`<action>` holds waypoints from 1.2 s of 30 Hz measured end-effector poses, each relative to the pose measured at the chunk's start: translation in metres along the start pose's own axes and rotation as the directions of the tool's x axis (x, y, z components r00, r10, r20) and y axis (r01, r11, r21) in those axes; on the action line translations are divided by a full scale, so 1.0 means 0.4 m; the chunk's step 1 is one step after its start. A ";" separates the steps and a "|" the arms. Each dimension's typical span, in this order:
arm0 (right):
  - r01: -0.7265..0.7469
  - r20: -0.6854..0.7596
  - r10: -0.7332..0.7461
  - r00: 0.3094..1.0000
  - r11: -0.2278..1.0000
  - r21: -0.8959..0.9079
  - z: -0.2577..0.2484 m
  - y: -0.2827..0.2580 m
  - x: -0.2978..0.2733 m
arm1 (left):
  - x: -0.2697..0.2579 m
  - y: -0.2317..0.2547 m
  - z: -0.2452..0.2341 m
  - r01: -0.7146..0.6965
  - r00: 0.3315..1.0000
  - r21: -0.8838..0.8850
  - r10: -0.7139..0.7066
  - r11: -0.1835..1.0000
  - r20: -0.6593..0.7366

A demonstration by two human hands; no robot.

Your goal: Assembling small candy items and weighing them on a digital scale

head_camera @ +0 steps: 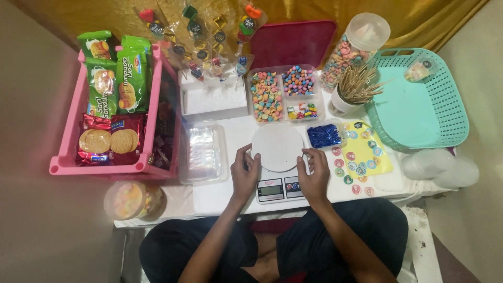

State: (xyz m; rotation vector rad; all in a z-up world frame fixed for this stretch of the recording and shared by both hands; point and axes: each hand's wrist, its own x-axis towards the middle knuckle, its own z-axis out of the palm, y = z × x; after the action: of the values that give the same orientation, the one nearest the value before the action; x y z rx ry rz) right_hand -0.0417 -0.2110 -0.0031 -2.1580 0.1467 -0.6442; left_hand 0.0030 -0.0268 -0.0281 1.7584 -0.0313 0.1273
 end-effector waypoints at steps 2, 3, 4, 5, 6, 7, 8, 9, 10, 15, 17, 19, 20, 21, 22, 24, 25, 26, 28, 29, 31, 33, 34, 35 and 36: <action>-0.003 0.002 0.003 1.000 1.000 -0.003 0.001 0.004 -0.002 | -0.001 -0.005 0.000 -0.009 1.000 0.007 0.009 1.000 -0.005; -0.006 0.002 0.006 1.000 1.000 -0.009 -0.001 0.007 -0.003 | -0.002 -0.008 0.002 -0.018 1.000 0.012 0.019 1.000 -0.007; -0.006 0.003 0.006 1.000 1.000 -0.009 0.001 0.007 -0.004 | -0.003 -0.005 0.001 -0.018 1.000 0.012 0.018 1.000 -0.007; 0.002 -0.001 -0.002 1.000 1.000 -0.010 0.001 0.008 -0.005 | -0.004 -0.002 0.001 -0.037 0.999 0.017 0.038 0.999 -0.015; 0.011 -0.004 -0.011 1.000 1.000 -0.012 0.001 0.008 -0.005 | -0.005 0.000 0.002 -0.056 0.998 0.022 0.057 0.998 -0.023; 0.015 -0.004 -0.015 1.000 1.000 -0.013 0.000 0.008 -0.006 | -0.007 -0.003 0.003 -0.058 0.998 0.019 0.058 0.998 -0.026; 0.017 -0.007 -0.017 1.000 1.000 -0.023 -0.002 0.008 -0.008 | -0.008 -0.005 0.004 -0.042 0.999 0.023 0.043 0.999 -0.022; 0.020 -0.014 -0.020 1.000 0.999 -0.031 -0.001 0.007 -0.006 | -0.005 -0.007 0.004 -0.030 0.999 0.029 0.031 0.999 -0.016; 0.024 -0.017 -0.024 1.000 0.999 -0.031 0.000 0.007 0.000 | 0.000 -0.003 0.004 -0.035 0.999 0.027 0.036 0.999 -0.017; 0.000 -0.026 0.001 1.000 1.000 0.009 0.005 0.020 -0.009 | -0.007 0.007 0.003 -0.065 0.997 0.052 0.067 0.997 -0.027; -0.002 -0.031 0.002 1.000 1.000 0.002 -0.002 0.023 -0.008 | -0.010 0.004 0.009 -0.072 0.997 0.058 0.074 0.996 -0.025; -0.005 -0.037 0.005 0.999 1.000 0.006 -0.003 0.020 -0.008 | -0.011 0.008 0.009 -0.085 0.996 0.075 0.087 0.994 -0.024; -0.007 -0.041 0.008 0.999 1.000 0.018 -0.004 0.018 -0.008 | -0.013 0.014 0.008 -0.098 0.995 0.091 0.100 0.991 -0.025; -0.007 -0.041 0.008 0.999 1.000 0.029 -0.007 0.016 -0.007 | -0.016 0.019 0.009 -0.109 0.993 0.105 0.113 0.989 -0.029; -0.008 -0.043 0.009 0.999 0.999 0.032 -0.006 0.014 -0.007 | -0.014 0.020 0.009 -0.111 0.993 0.108 0.115 0.988 -0.028; -0.007 -0.036 0.008 0.999 1.000 0.028 -0.008 0.012 -0.006 | -0.013 0.020 0.010 -0.120 0.992 0.119 0.124 0.986 -0.032; -0.001 -0.035 0.002 0.999 1.000 0.032 -0.008 0.013 -0.006 | -0.014 0.021 0.011 -0.123 0.991 0.120 0.128 0.985 -0.038; 0.000 -0.035 0.002 0.999 0.999 0.035 -0.008 0.014 -0.007 | -0.014 0.021 0.011 -0.118 0.991 0.126 0.124 0.985 -0.039; 0.005 -0.029 -0.004 1.000 0.999 0.042 -0.007 0.012 -0.010 | -0.016 0.021 0.011 -0.113 0.991 0.133 0.121 0.985 -0.049; 0.001 -0.033 0.000 0.999 0.999 0.033 -0.008 0.011 -0.010 | -0.016 0.020 0.013 -0.115 0.991 0.136 0.123 0.984 -0.051; 0.003 -0.033 -0.002 0.999 1.000 0.025 -0.011 0.001 -0.009 | -0.017 0.022 0.013 -0.116 0.990 0.137 0.126 0.984 -0.060; -0.024 -0.017 0.024 1.000 0.999 -0.032 -0.014 -0.014 -0.010 | -0.019 0.024 0.009 -0.094 0.995 0.119 0.098 0.988 -0.032; -0.019 -0.014 0.019 1.000 0.999 -0.030 -0.011 -0.014 -0.009 | -0.019 0.024 0.008 -0.094 0.994 0.119 0.099 0.988 -0.038; -0.019 -0.016 0.018 1.000 0.999 -0.046 -0.011 -0.012 -0.010 | -0.019 0.023 0.009 -0.088 0.995 0.122 0.093 0.989 -0.034; -0.019 -0.018 0.018 1.000 0.998 -0.062 -0.010 -0.010 -0.010 | -0.018 0.021 0.011 -0.081 0.996 0.126 0.086 0.989 -0.030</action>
State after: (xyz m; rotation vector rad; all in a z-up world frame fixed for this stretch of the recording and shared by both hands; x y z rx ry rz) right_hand -0.0477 -0.2099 0.0004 -2.2088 0.1983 -0.6557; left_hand -0.0045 -0.0330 -0.0213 1.8796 -0.0729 0.2253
